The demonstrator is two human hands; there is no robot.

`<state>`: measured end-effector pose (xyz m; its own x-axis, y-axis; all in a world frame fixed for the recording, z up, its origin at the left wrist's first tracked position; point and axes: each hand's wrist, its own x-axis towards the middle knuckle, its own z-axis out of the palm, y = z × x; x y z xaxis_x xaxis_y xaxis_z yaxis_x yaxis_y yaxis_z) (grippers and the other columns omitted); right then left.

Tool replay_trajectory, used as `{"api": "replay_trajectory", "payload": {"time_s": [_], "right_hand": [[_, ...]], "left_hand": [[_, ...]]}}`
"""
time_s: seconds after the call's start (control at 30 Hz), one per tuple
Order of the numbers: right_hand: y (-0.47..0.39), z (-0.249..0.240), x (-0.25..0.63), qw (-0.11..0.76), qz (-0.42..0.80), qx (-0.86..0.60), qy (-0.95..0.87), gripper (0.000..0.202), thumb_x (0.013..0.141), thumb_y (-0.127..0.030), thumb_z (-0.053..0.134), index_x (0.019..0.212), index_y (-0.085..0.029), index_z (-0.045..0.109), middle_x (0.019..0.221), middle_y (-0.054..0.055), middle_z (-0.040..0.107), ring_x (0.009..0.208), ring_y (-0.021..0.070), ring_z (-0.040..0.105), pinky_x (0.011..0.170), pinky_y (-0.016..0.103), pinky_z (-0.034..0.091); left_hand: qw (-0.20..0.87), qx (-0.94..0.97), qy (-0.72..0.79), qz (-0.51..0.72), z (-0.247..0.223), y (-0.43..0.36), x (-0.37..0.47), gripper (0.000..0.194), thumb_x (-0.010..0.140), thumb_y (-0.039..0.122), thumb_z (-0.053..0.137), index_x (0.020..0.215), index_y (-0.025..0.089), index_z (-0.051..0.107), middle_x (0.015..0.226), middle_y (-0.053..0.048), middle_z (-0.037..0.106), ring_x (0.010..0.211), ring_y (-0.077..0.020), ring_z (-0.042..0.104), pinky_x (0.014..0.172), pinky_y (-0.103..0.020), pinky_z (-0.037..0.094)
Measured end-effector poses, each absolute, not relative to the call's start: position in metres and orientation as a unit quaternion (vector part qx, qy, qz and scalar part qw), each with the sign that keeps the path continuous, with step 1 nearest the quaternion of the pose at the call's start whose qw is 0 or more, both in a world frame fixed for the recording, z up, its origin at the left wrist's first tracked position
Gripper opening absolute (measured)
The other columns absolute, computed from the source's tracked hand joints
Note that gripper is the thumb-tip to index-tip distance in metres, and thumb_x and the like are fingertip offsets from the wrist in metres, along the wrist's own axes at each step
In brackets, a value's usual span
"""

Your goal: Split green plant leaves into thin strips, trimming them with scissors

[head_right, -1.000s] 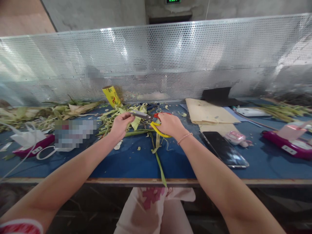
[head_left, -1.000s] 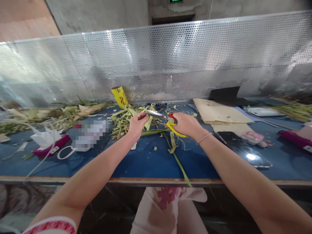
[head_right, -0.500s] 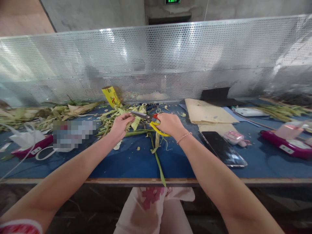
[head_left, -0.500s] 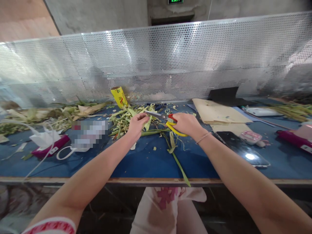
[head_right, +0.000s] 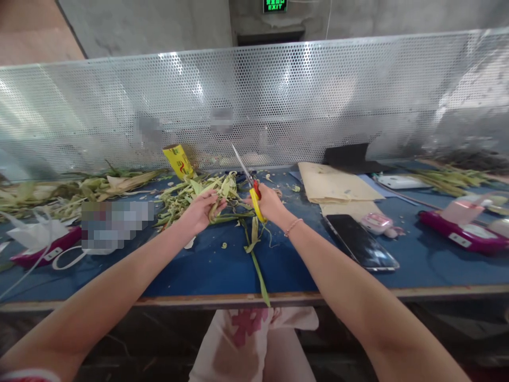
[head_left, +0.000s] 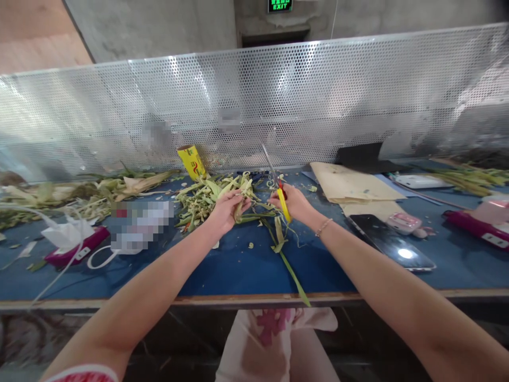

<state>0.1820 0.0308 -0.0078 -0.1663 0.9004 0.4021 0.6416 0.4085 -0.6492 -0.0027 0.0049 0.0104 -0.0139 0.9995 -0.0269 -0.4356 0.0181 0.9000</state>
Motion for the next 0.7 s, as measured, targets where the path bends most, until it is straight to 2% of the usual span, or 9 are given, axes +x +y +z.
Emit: {"api": "replay_trajectory", "payload": {"time_s": [0.13,0.23,0.33,0.47,0.6,0.7], "right_hand": [[0.027,-0.011,0.168,0.490,0.276,-0.390,-0.729,0.025,0.069,-0.037,0.058,0.074,-0.019,0.041,0.089,0.006,0.061,0.079,0.0132,0.059,0.072,0.027,0.046],[0.019,-0.006,0.163,0.518,0.310,-0.352,-0.715,0.034,0.065,-0.040,0.062,0.070,-0.021,0.034,0.087,0.005,0.061,0.079,0.0139,0.059,0.074,0.030,0.047],[0.014,-0.004,0.161,0.545,0.299,-0.342,-0.705,0.037,0.061,-0.041,0.066,0.067,-0.021,0.035,0.076,0.002,0.058,0.072,0.0144,0.057,0.071,0.031,0.047],[0.018,-0.009,0.158,0.575,0.284,-0.364,-0.676,0.034,0.062,-0.041,0.065,0.068,-0.021,0.039,0.066,-0.002,0.052,0.063,0.0128,0.053,0.065,0.030,0.045],[0.021,-0.010,0.157,0.579,0.332,-0.367,-0.648,0.039,0.057,-0.042,0.067,0.067,-0.021,0.036,0.058,-0.007,0.041,0.054,0.0094,0.046,0.057,0.027,0.042],[0.020,-0.007,0.156,0.575,0.378,-0.352,-0.634,0.041,0.054,-0.041,0.069,0.067,-0.021,0.035,0.057,-0.008,0.039,0.052,0.0078,0.043,0.055,0.025,0.041]], "left_hand": [[0.634,0.383,0.380,0.554,0.009,-0.001,0.002,0.011,0.069,0.006,0.057,0.073,0.016,0.055,0.057,0.001,0.060,0.058,-0.0101,0.062,0.066,-0.024,0.055],[0.638,0.398,0.387,0.533,0.010,-0.005,0.007,0.010,0.071,0.005,0.055,0.072,0.015,0.055,0.056,0.000,0.060,0.055,-0.0088,0.061,0.060,-0.020,0.054],[0.635,0.413,0.389,0.524,0.010,-0.008,0.011,0.010,0.070,0.003,0.055,0.071,0.012,0.056,0.057,-0.001,0.062,0.053,-0.0075,0.060,0.059,-0.018,0.053],[0.636,0.455,0.369,0.503,0.007,-0.008,0.011,0.009,0.067,0.005,0.061,0.073,0.011,0.060,0.056,0.000,0.062,0.053,-0.0064,0.060,0.060,-0.017,0.053],[0.634,0.463,0.365,0.500,0.006,-0.008,0.010,0.010,0.062,0.007,0.066,0.069,0.011,0.061,0.054,0.002,0.061,0.050,-0.0056,0.058,0.058,-0.017,0.052],[0.628,0.469,0.363,0.503,0.007,-0.010,0.011,0.012,0.059,0.007,0.068,0.067,0.010,0.060,0.054,0.002,0.062,0.049,-0.0055,0.058,0.056,-0.017,0.052]]}}
